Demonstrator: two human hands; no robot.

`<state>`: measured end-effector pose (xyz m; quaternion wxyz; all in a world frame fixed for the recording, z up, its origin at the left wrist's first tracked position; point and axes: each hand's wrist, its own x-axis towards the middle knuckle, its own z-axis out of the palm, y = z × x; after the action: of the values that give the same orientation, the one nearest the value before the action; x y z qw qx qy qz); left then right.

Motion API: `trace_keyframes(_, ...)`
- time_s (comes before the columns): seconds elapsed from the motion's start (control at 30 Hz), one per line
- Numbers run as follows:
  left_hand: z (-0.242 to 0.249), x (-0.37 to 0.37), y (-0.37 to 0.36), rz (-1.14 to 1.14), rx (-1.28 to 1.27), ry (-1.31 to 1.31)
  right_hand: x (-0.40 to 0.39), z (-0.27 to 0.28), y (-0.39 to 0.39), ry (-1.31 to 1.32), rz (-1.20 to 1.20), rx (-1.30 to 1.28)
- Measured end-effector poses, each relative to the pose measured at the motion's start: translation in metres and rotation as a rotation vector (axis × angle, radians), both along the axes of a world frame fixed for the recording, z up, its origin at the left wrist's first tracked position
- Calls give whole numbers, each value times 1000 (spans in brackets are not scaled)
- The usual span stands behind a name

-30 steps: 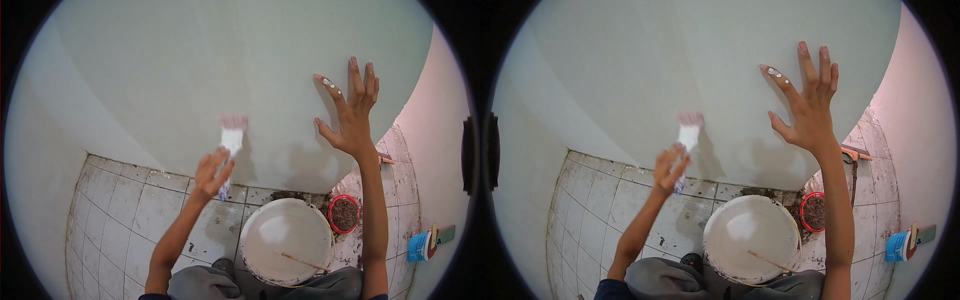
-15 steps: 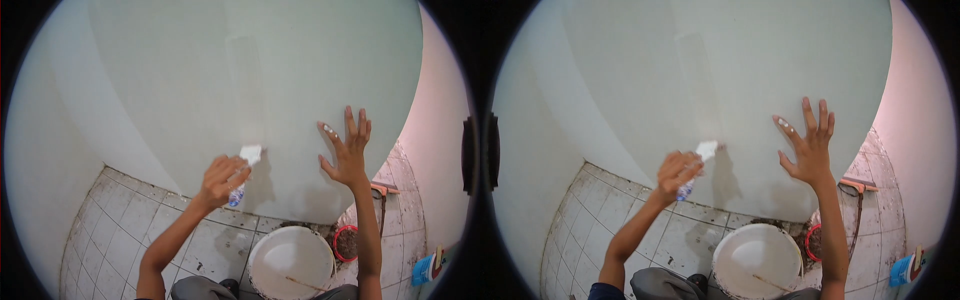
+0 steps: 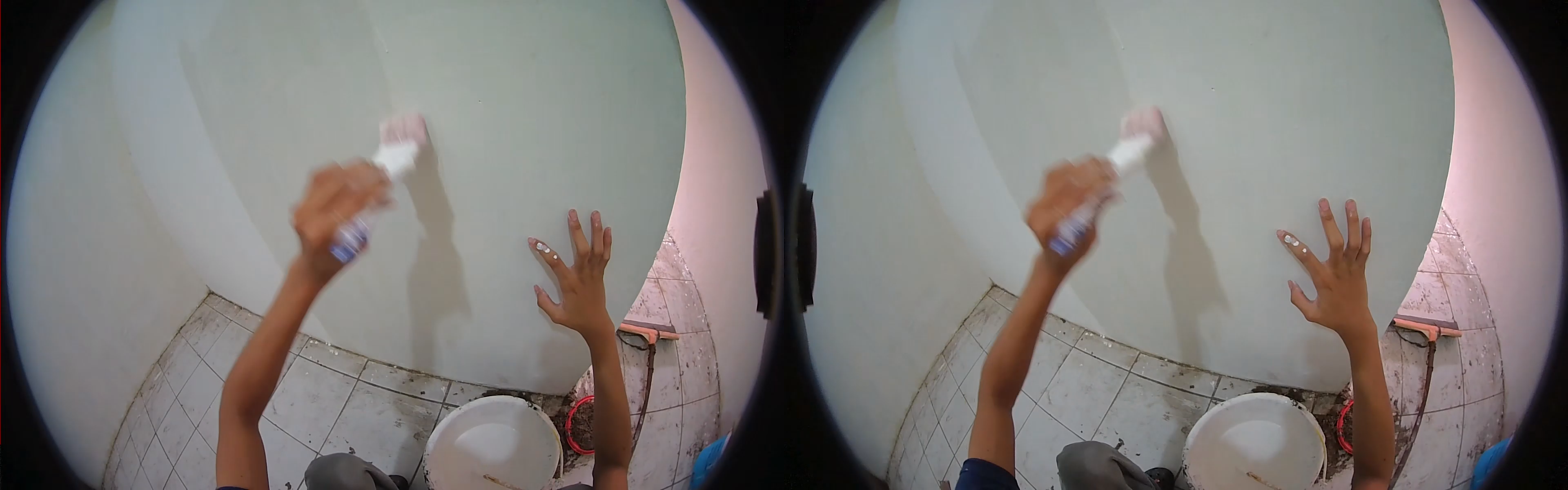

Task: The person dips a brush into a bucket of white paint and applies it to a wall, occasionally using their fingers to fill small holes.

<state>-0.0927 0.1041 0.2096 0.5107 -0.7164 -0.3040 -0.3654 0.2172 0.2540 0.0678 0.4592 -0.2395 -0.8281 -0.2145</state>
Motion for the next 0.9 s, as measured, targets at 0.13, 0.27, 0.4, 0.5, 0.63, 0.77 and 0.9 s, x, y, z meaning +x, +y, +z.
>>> trace_keyframes(0.13, -100, 8, -14, -23, -299, 10, 1, 1, -2, -1, 5, -13)
trace_keyframes(0.27, -72, 24, -33, -31, -273, 32, 1, 0, -1, 12, 5, -5)
trace_keyframes(0.4, 14, 24, -20, 9, 69, 62, -1, -1, -1, 5, 0, 3)
trace_keyframes(0.5, 17, 17, -1, -11, 89, 50, -2, -1, 1, 3, 1, 16)
trace_keyframes(0.63, -96, 0, 13, -34, -97, 43, 0, -1, 1, -23, -9, 6)
trace_keyframes(0.77, -270, 6, -6, -30, -461, -141, 1, -3, 1, -46, -21, 17)
trace_keyframes(0.9, -335, 13, -20, -52, -685, -187, 0, -2, 1, -69, -30, 34)
